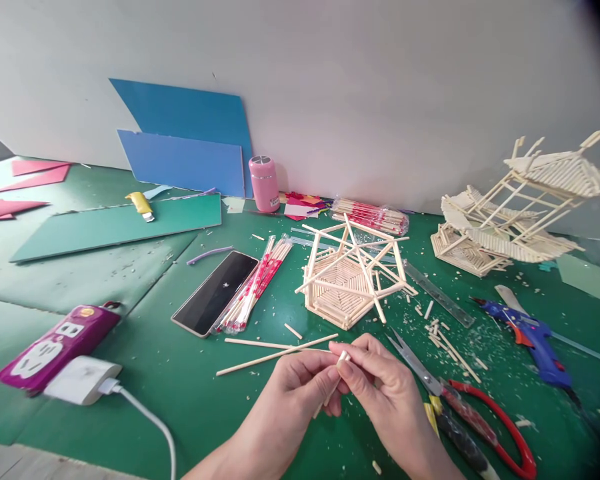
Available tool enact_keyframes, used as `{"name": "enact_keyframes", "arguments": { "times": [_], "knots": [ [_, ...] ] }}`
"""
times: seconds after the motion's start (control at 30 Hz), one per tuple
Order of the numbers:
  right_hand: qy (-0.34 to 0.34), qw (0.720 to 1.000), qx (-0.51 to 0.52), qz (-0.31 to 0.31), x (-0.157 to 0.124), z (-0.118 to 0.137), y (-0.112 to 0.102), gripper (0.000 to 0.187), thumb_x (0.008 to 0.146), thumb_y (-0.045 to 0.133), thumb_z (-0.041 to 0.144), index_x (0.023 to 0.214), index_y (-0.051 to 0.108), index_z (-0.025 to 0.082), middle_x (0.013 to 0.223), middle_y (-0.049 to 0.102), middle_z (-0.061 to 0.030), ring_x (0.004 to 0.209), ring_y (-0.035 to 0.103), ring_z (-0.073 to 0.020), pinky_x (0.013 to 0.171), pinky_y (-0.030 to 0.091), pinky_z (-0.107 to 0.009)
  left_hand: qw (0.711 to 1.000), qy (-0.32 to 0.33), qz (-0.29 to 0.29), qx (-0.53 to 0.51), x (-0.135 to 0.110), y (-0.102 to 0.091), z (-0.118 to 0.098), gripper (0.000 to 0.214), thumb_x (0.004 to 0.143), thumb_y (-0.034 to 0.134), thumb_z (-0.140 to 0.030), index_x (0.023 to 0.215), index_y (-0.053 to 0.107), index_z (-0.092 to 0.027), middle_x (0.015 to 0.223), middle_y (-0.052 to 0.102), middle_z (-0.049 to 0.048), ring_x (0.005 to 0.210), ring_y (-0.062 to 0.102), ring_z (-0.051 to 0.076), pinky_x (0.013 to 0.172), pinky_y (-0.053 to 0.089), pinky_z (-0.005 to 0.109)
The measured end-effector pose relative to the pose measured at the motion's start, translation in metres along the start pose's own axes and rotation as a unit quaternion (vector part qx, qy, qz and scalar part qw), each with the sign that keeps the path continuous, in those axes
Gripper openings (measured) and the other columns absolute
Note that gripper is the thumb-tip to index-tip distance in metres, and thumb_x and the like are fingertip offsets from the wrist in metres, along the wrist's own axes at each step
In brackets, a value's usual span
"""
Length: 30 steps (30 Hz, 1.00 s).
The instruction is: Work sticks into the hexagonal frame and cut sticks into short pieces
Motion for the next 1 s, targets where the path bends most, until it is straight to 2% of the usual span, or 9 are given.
{"name": "enact_keyframes", "arguments": {
  "times": [0.2,0.33,0.43,0.57,0.67,0.77,0.9,1.0],
  "knots": [
    [-0.003,0.999,-0.022,-0.024,-0.002,0.002,-0.009,0.021,0.086,0.047,0.032,0.094,0.063,0.021,0.078,0.053,-0.0013,0.066,0.052,-0.0122,0.057,0.043,-0.023,1.000,-0.002,-0.021,0.019,-0.002,-0.004,0.002,0.021,0.075,0.062,-0.032,0.080,0.068,-0.013,0.066,0.055,0.0018,0.058,0.041,0.010,0.055,0.032,0.023],
    [-0.014,0.997,-0.078,0.022,-0.002,0.010,-0.017,0.021,0.088,0.044,0.028,0.085,0.063,0.021,0.075,0.053,-0.0006,0.066,0.050,-0.0120,0.058,0.041,-0.022,0.994,0.019,-0.009,0.105,-0.003,-0.006,0.001,0.021,0.077,0.059,-0.034,0.078,0.066,-0.014,0.067,0.053,0.0002,0.059,0.042,0.011,0.055,0.034,0.023],
    [-0.060,0.989,-0.125,0.047,-0.001,0.016,-0.020,0.020,0.088,0.042,0.023,0.082,0.062,0.021,0.077,0.054,-0.0018,0.070,0.053,-0.0126,0.061,0.042,-0.022,0.979,0.054,0.007,0.194,-0.004,-0.006,-0.005,0.023,0.080,0.054,-0.033,0.074,0.063,-0.014,0.067,0.050,-0.0004,0.061,0.043,0.012,0.057,0.035,0.023],
    [-0.120,0.974,-0.193,0.023,-0.003,0.017,-0.019,0.019,0.088,0.040,0.019,0.079,0.057,0.019,0.076,0.053,-0.0024,0.069,0.052,-0.0126,0.060,0.042,-0.021,0.959,0.095,0.015,0.267,-0.007,-0.004,-0.015,0.025,0.082,0.051,-0.031,0.066,0.060,-0.014,0.064,0.048,-0.0004,0.061,0.041,0.012,0.057,0.033,0.024],
    [-0.098,0.968,-0.230,-0.010,-0.005,0.011,-0.020,0.021,0.088,0.040,0.023,0.070,0.051,0.020,0.069,0.049,-0.0005,0.063,0.049,-0.0124,0.056,0.039,-0.022,0.976,0.065,0.028,0.208,-0.007,-0.002,-0.012,0.026,0.080,0.053,-0.035,0.068,0.061,-0.013,0.063,0.049,-0.0003,0.058,0.041,0.011,0.055,0.033,0.023],
    [-0.049,0.980,-0.192,-0.031,-0.006,0.004,-0.021,0.026,0.088,0.041,0.030,0.064,0.046,0.020,0.063,0.043,0.0015,0.057,0.045,-0.0114,0.051,0.037,-0.022,0.993,0.022,0.004,0.112,-0.003,-0.002,-0.004,0.024,0.076,0.059,-0.036,0.074,0.065,-0.012,0.063,0.052,0.0002,0.056,0.042,0.010,0.054,0.034,0.023],
    [-0.040,0.996,-0.077,-0.028,-0.004,0.000,-0.014,0.015,0.085,0.048,0.033,0.083,0.059,0.022,0.076,0.053,-0.0013,0.064,0.053,-0.0130,0.055,0.043,-0.023,0.999,0.010,-0.020,0.045,0.003,-0.002,0.000,0.022,0.074,0.062,-0.032,0.075,0.068,-0.011,0.063,0.055,0.0018,0.055,0.041,0.009,0.054,0.032,0.022],
    [-0.041,0.997,-0.028,-0.054,-0.001,-0.003,-0.010,0.012,0.084,0.052,0.030,0.086,0.061,0.023,0.079,0.054,-0.0013,0.066,0.055,-0.0127,0.056,0.045,-0.024,0.999,0.011,-0.024,0.034,0.005,0.000,-0.002,0.021,0.075,0.061,-0.030,0.077,0.070,-0.011,0.061,0.054,0.0016,0.054,0.041,0.009,0.054,0.032,0.023]
  ]
}}
Point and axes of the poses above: each hand's wrist, its own x-axis towards the middle knuckle, its own y-axis out of the palm, z = x × y, the point moved 4 cm from there along x, towards the middle knuckle
